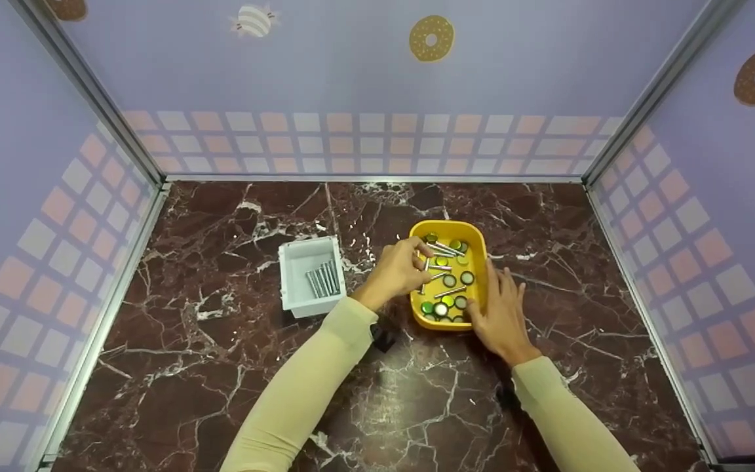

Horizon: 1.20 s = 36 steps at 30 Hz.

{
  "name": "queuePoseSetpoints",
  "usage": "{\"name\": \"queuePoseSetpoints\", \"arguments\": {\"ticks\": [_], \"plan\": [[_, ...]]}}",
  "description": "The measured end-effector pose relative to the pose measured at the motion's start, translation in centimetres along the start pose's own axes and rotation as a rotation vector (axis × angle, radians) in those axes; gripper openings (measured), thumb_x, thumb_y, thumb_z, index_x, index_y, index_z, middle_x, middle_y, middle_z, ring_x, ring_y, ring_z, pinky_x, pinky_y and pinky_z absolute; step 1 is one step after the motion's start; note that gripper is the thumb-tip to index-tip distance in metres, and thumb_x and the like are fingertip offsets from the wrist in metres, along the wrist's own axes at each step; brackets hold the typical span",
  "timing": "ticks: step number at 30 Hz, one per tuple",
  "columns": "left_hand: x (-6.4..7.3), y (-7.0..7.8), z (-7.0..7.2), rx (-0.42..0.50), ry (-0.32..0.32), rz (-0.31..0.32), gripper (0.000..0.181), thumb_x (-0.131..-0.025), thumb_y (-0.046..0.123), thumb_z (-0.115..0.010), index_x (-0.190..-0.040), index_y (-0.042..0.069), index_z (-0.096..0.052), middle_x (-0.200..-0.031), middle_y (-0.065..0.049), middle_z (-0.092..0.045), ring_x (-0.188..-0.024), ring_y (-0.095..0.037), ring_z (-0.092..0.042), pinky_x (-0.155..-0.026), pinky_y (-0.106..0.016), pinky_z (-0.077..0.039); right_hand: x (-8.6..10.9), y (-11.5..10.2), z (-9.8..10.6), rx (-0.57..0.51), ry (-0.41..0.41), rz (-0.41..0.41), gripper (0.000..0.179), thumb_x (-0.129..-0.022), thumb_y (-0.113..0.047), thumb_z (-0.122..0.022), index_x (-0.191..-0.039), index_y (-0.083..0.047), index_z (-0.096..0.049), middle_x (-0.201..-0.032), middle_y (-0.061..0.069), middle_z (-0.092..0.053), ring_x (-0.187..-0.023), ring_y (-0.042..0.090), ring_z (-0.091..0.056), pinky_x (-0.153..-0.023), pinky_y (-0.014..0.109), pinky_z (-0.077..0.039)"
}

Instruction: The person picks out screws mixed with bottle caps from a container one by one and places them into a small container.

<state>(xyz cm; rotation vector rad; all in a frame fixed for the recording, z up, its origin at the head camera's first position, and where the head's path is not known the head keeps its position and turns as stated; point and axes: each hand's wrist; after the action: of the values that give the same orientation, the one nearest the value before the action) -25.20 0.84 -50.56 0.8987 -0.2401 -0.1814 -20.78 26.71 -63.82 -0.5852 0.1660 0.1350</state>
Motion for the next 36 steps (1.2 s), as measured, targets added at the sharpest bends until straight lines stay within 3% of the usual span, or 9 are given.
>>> {"name": "queuePoseSetpoints", "arguments": {"ticks": [7, 11, 14, 22, 32, 36], "plan": [[0.7, -1.6, 1.8, 0.004, 0.031, -0.009, 0.037, -0.099, 0.004, -0.082, -0.135, 0.01, -0.078, -0.111, -0.011, -0.084, -0.097, -0.024, -0.075, -0.09, -0.041, -0.062, 0.0, -0.1, 0.0, -0.001, -0.006, -0.007, 0.094, -0.108, -0.031, -0.063, -0.187, -0.007, -0.017, -0.179, 0.039, -0.039, -0.177, 0.058, -0.022, -0.142, 0.082, -0.003], [0.9, -2.2, 2.4, -0.004, 0.06, 0.005, 0.037, -0.096, 0.007, -0.084, -0.132, 0.012, -0.078, -0.111, -0.011, -0.086, -0.103, -0.027, -0.078, -0.102, -0.046, -0.064, -0.1, 0.0, 0.1, -0.006, -0.007, -0.009, 0.094, -0.108, -0.031, -0.063, -0.187, -0.007, -0.017, -0.18, 0.039, -0.038, -0.177, 0.058, -0.022, -0.143, 0.082, -0.002], [1.1, -2.8, 3.0, -0.001, 0.078, 0.02, 0.039, -0.094, 0.006, -0.084, -0.132, 0.011, -0.079, -0.112, -0.011, -0.086, -0.106, -0.029, -0.079, -0.104, -0.046, -0.064, 0.0, -0.1, 0.0, -0.015, -0.015, -0.011, 0.095, -0.108, -0.032, -0.063, -0.187, -0.008, -0.015, -0.18, 0.039, -0.037, -0.178, 0.057, -0.021, -0.143, 0.081, -0.001], [1.8, -5.1, 5.0, 0.03, 0.127, 0.027, 0.039, -0.09, 0.006, -0.083, -0.128, 0.011, -0.079, -0.112, -0.011, -0.087, -0.102, -0.026, -0.08, -0.099, -0.046, -0.065, 0.0, 0.0, 0.0, -0.023, -0.02, -0.014, 0.094, -0.109, -0.031, -0.064, -0.187, -0.008, -0.017, -0.18, 0.039, -0.038, -0.178, 0.057, -0.021, -0.143, 0.082, -0.004], [3.0, -7.9, 7.7, 0.034, 0.169, 0.087, 0.039, -0.095, 0.006, -0.081, -0.134, 0.009, -0.078, -0.115, -0.014, -0.085, -0.091, -0.024, -0.077, -0.073, -0.027, -0.056, 0.0, -0.2, 0.1, -0.03, -0.04, -0.037, 0.096, -0.108, -0.029, -0.063, -0.187, -0.009, -0.014, -0.182, 0.037, -0.035, -0.179, 0.056, -0.019, -0.144, 0.081, -0.001], [3.3, -8.6, 8.6, 0.052, 0.166, 0.115, 0.041, -0.096, 0.006, -0.08, -0.137, 0.009, -0.076, -0.116, -0.014, -0.084, -0.081, -0.02, -0.076, -0.068, -0.025, -0.055, 0.0, -0.3, 0.2, -0.034, -0.042, -0.039, 0.097, -0.107, -0.03, -0.064, -0.188, -0.009, -0.014, -0.182, 0.038, -0.035, -0.179, 0.056, -0.019, -0.144, 0.081, -0.001]]}}
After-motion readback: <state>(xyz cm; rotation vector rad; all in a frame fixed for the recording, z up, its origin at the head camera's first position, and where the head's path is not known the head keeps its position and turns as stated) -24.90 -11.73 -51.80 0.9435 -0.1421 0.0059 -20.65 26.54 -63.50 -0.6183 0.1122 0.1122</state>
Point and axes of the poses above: each hand's wrist, its own x-axis away from the middle knuckle, its own z-axis out of the back of the hand, y = z × x
